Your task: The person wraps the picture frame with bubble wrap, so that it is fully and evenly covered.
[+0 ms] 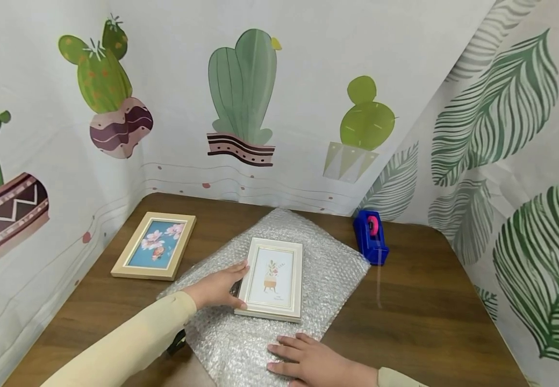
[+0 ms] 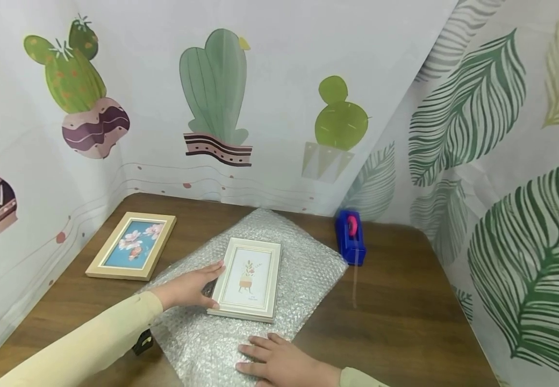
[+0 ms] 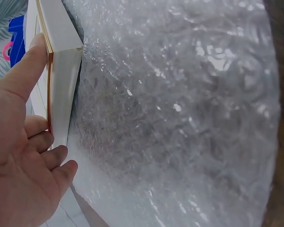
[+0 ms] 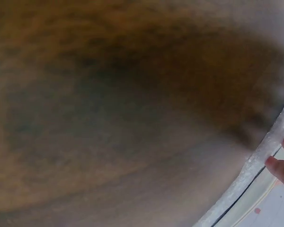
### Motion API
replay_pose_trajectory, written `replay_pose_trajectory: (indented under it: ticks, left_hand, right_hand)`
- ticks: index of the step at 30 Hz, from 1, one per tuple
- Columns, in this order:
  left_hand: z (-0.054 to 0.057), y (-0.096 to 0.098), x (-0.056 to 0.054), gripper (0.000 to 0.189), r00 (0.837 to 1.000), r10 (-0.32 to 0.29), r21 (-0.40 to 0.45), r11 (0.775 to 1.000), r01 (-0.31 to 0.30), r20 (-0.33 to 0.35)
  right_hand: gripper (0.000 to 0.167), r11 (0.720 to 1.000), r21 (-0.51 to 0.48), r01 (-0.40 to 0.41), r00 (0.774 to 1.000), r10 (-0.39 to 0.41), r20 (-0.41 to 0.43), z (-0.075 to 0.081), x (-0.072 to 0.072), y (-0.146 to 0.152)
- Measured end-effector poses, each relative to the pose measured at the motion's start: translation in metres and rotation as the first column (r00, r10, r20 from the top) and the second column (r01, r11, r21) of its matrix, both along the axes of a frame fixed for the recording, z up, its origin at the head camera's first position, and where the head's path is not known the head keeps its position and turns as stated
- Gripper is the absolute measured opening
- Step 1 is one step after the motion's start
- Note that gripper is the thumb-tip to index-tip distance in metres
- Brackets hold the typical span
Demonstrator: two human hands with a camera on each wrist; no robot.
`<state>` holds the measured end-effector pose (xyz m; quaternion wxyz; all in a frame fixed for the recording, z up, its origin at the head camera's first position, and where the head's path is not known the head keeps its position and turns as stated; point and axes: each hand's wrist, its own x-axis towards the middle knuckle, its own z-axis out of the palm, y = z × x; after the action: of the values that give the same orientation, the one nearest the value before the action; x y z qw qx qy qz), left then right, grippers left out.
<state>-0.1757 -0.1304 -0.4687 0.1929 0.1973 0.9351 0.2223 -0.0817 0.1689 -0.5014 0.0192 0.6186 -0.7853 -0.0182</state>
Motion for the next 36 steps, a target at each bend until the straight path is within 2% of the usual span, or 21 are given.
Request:
replay_pose_trajectory:
  ticks: [2,6,9,11,13,15,17,19,21,23,24,26,28,29,31,33,35,36]
  left_hand:
    - [-0.001,0.000,0.000,0.098,1.000,-0.004,-0.002,1.000,0.004,-0.002]
    - [0.000,-0.001,0.000,0.098,1.000,-0.022,-0.008,1.000,0.022,0.001]
    - [0.001,0.000,-0.001,0.098,0.999,-0.036,-0.006,0.999,0.036,0.015]
    - [0.001,0.001,-0.001,0.098,0.999,-0.045,-0.005,0.999,0.045,0.023]
    - [0.000,0.001,-0.001,0.097,0.998,-0.045,-0.001,0.999,0.045,0.033]
    - [0.000,0.002,-0.001,0.096,0.998,-0.046,0.000,0.999,0.046,0.034]
    - [0.000,0.002,0.000,0.096,0.998,-0.044,0.003,0.999,0.044,0.035]
    - [0.000,0.003,0.000,0.095,0.998,-0.041,0.005,0.999,0.041,0.040]
    - [0.000,0.003,0.000,0.095,0.998,-0.040,0.009,0.999,0.039,0.049]
    - [0.000,0.004,-0.001,0.094,0.997,-0.039,0.014,0.999,0.038,0.062]
    - [0.001,0.005,-0.001,0.094,0.997,-0.040,0.019,0.999,0.038,0.071]
    - [0.002,0.005,-0.001,0.093,0.996,-0.044,0.030,0.999,0.041,0.084]
    - [0.002,0.006,-0.002,0.091,0.995,-0.051,0.043,0.998,0.047,0.090]
    - [0.003,0.006,-0.002,0.088,0.994,-0.060,0.050,0.997,0.055,0.091]
    - [0.001,0.005,-0.003,0.080,0.993,-0.071,0.068,0.996,0.065,0.092]
    - [-0.001,0.004,-0.003,0.073,0.992,-0.082,0.087,0.994,0.073,0.095]
    - [-0.003,0.003,-0.003,0.069,0.991,-0.081,0.107,0.992,0.070,0.104]
    - [-0.005,0.002,-0.003,0.067,0.992,-0.077,0.122,0.990,0.064,0.104]
  right_hand:
    - [0.045,1.000,0.007,-0.002,1.000,0.002,-0.011,0.000,0.000,0.000]
    - [0.044,1.000,-0.006,-0.018,0.995,0.017,-0.098,0.000,0.002,0.001]
    - [0.039,0.990,-0.127,-0.066,0.979,0.040,-0.200,-0.003,0.001,-0.001]
    - [0.031,0.959,-0.265,-0.105,0.969,0.040,-0.242,-0.005,-0.002,-0.004]
    - [0.025,0.900,-0.416,-0.132,0.968,0.026,-0.250,-0.006,-0.006,-0.009]
    - [0.022,0.835,-0.538,-0.118,0.976,-0.001,-0.216,-0.005,-0.010,-0.015]
    - [0.019,0.784,-0.617,-0.066,0.990,-0.026,-0.140,-0.004,-0.013,-0.020]
    - [0.022,0.754,-0.657,0.009,0.996,-0.067,-0.063,-0.001,-0.014,-0.024]
    - [0.029,0.735,-0.670,0.106,0.991,-0.132,0.012,0.002,-0.014,-0.027]
    - [0.032,0.704,-0.669,0.238,0.970,-0.213,0.120,0.006,-0.014,-0.030]
    - [0.030,0.683,-0.660,0.312,0.949,-0.254,0.186,0.008,-0.013,-0.032]
    - [0.020,0.625,-0.626,0.466,0.885,-0.326,0.333,0.011,-0.014,-0.036]
    - [0.008,0.551,-0.566,0.613,0.788,-0.371,0.492,0.015,-0.016,-0.040]
    - [0.004,0.510,-0.530,0.678,0.730,-0.383,0.565,0.016,-0.018,-0.042]
    - [0.009,0.430,-0.454,0.780,0.614,-0.386,0.689,0.019,-0.023,-0.046]
    - [0.015,0.365,-0.381,0.850,0.508,-0.372,0.777,0.021,-0.028,-0.048]
    - [0.018,0.320,-0.330,0.888,0.435,-0.354,0.828,0.022,-0.032,-0.049]
    - [0.020,0.313,-0.318,0.895,0.420,-0.348,0.838,0.022,-0.034,-0.050]
